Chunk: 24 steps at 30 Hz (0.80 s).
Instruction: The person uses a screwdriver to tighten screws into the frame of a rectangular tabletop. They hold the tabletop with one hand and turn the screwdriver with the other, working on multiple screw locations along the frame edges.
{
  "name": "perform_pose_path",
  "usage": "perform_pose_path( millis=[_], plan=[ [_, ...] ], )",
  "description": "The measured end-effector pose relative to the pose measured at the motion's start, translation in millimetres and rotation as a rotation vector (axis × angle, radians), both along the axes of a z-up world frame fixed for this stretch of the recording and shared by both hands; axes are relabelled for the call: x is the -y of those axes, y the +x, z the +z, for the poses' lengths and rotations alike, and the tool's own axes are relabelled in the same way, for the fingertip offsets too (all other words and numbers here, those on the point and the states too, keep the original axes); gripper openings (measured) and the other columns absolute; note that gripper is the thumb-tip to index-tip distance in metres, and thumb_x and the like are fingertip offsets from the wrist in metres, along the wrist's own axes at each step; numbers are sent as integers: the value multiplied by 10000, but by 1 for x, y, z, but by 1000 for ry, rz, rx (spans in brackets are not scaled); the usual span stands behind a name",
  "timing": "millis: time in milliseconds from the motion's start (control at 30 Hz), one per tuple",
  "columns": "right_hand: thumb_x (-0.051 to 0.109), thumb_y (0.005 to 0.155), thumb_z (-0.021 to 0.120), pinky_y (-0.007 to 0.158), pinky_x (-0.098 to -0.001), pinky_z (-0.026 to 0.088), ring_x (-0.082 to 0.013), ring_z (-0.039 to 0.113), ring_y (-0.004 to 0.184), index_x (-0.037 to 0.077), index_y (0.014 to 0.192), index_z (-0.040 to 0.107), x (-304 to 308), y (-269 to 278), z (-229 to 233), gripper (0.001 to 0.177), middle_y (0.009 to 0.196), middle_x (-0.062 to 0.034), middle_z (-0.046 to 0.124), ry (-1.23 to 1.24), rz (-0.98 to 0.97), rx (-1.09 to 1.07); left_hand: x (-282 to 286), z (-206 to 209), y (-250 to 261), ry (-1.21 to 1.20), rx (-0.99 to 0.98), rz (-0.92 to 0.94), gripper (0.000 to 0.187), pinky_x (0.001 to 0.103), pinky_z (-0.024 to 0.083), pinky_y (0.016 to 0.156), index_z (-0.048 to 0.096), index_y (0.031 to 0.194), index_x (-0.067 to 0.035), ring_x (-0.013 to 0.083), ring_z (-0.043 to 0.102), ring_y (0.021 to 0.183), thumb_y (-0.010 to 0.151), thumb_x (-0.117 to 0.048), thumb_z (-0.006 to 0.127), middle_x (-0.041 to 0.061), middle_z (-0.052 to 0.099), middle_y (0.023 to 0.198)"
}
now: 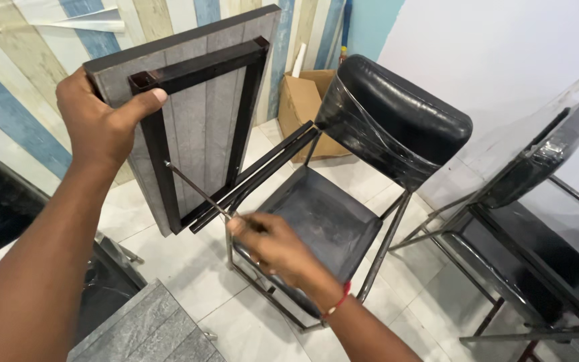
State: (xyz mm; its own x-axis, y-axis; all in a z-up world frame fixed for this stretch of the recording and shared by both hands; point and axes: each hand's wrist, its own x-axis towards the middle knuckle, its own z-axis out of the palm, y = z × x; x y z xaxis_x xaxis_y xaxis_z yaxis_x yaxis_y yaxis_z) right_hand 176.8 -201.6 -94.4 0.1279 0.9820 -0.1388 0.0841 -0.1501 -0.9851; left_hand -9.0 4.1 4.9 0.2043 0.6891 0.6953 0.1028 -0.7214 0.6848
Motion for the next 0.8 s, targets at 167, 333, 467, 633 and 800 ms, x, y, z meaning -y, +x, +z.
perform_pose_path(
  millis=[167,333,467,633,800],
  plan=[
    [116,880,696,623,-473,551,-364,682,722,74,1237,638,15,-13,8,364,1035,-163,660,423,-42,901,3,5,-1,49,20,-60,246,311,565,854,715,1004,-9,174,721,875,825,-156,799,92,741,973],
    [134,901,718,563,-415,525,-305,689,717,125,1208,712,17,-14,8,306,950,-96,703,580,-235,854,11,7,2,26,26,-61,227,309,575,851,702,1000,-3,172,729,884,846,-128,813,93,742,968],
    [107,903,702,488,-333,459,-217,629,659,79,1211,678,4,-3,10,310,880,-92,660,-249,-7,-614,18,13,4,13,58,-58,239,295,547,786,704,983,-14,154,703,831,827,-151,821,77,728,947],
    [76,862,714,487,-301,453,-177,605,657,53,1198,624,3,4,13,350,856,-94,642,-330,152,-811,20,15,3,92,41,-34,259,289,539,763,703,990,7,150,697,816,808,-129,829,86,723,936],
    [45,820,726,486,-269,446,-136,581,656,27,1186,569,8,-1,23,398,832,-97,625,148,66,139,17,12,2,43,66,-41,265,277,539,751,709,962,0,147,693,801,814,-163,855,76,729,919]
  ],
)
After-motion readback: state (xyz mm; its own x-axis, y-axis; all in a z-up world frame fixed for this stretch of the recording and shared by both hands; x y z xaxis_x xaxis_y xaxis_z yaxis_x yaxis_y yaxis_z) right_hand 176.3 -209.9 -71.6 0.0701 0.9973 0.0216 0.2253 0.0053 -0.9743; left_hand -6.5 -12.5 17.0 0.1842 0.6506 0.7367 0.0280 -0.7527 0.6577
